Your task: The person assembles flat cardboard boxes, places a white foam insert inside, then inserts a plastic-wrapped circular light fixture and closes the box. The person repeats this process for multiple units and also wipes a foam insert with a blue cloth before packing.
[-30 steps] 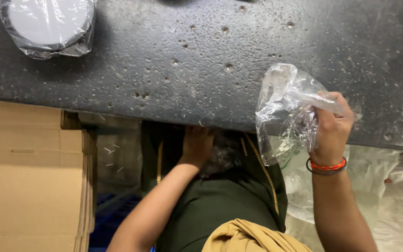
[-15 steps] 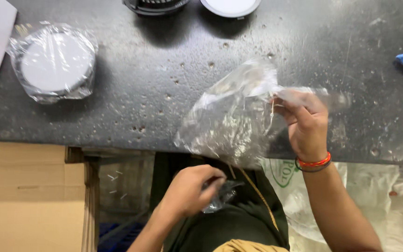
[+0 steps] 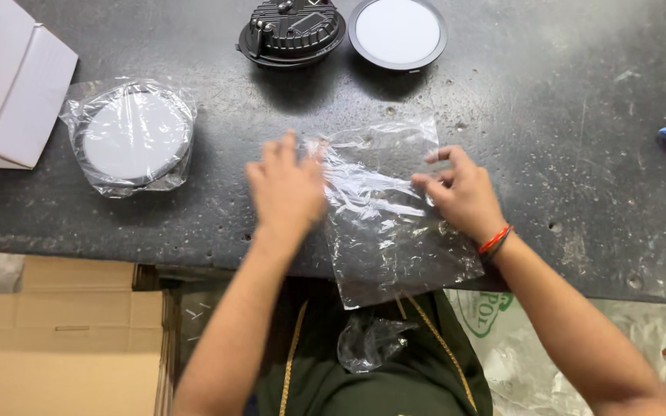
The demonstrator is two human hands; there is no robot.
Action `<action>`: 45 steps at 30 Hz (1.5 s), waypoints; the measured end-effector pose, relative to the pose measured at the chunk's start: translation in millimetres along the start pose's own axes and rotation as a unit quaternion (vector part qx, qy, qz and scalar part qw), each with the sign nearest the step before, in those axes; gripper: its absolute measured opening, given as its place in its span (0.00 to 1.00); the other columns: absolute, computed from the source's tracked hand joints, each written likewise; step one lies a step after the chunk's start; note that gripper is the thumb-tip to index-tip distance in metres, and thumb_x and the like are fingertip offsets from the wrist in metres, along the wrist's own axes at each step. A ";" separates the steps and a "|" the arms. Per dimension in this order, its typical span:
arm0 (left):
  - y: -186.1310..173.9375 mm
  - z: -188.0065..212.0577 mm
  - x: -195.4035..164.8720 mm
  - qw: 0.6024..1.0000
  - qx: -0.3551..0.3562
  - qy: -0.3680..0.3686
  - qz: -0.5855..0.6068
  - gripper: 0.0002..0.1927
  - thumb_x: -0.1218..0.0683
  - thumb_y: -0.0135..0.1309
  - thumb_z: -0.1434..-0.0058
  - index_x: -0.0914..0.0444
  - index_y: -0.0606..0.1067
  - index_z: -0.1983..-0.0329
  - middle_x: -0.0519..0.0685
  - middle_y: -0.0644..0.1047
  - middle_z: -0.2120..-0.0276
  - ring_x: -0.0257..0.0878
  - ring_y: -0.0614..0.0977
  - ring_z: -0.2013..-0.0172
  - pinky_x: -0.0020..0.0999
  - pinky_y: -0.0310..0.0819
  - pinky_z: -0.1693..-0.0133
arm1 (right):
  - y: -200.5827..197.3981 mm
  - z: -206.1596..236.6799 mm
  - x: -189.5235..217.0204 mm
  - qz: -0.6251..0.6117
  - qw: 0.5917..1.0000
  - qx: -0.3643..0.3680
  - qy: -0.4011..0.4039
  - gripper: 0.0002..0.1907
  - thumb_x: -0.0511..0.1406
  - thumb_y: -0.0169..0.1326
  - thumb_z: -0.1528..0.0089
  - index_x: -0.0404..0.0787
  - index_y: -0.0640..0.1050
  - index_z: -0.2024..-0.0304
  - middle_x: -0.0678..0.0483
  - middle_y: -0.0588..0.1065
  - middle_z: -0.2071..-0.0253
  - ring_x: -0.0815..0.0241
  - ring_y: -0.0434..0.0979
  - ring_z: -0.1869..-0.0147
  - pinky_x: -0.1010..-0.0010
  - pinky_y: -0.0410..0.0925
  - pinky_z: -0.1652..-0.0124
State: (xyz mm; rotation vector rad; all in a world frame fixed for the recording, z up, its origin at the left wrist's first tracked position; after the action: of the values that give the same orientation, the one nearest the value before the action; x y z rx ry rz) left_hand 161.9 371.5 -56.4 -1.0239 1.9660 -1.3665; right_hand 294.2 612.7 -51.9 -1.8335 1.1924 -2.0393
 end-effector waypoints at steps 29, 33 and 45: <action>-8.3 7.8 -73.0 0.911 -0.093 0.214 0.339 0.11 0.58 0.54 0.46 0.66 0.72 0.59 0.54 0.77 0.67 0.53 0.79 0.62 0.48 0.75 0.63 | -86.6 -55.5 -13.9 -0.479 0.872 -0.099 0.008 0.07 0.33 0.55 0.33 0.35 0.78 0.54 0.52 0.79 0.56 0.60 0.81 0.52 0.68 0.75 0.47; -18.1 -0.9 -89.4 0.923 -0.041 0.146 0.353 0.06 0.56 0.54 0.42 0.64 0.74 0.68 0.56 0.78 0.67 0.55 0.80 0.64 0.51 0.75 0.64 | -93.8 71.9 -29.5 -0.536 0.814 -0.193 0.110 0.12 0.35 0.50 0.35 0.36 0.79 0.54 0.53 0.80 0.58 0.61 0.82 0.56 0.67 0.76 0.51; -44.7 8.7 -135.3 0.840 0.185 -0.037 0.509 0.12 0.49 0.49 0.35 0.60 0.76 0.56 0.58 0.82 0.69 0.57 0.85 0.65 0.52 0.77 0.58 | -30.9 177.3 -40.5 -0.490 0.843 -0.154 0.162 0.17 0.28 0.47 0.35 0.28 0.74 0.44 0.49 0.79 0.55 0.60 0.80 0.55 0.67 0.73 0.53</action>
State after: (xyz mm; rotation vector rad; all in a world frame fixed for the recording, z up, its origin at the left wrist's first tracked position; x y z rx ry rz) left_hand 258.6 468.8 -17.1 0.1933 1.6398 -0.9605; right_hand 473.9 577.8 -74.9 -2.7251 0.6773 -2.8852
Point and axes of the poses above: each hand's wrist, its own z-axis away from the middle knuckle, its own y-axis out of the palm, x = y × z, the point moved 1 cm from there along -z, towards the middle knuckle
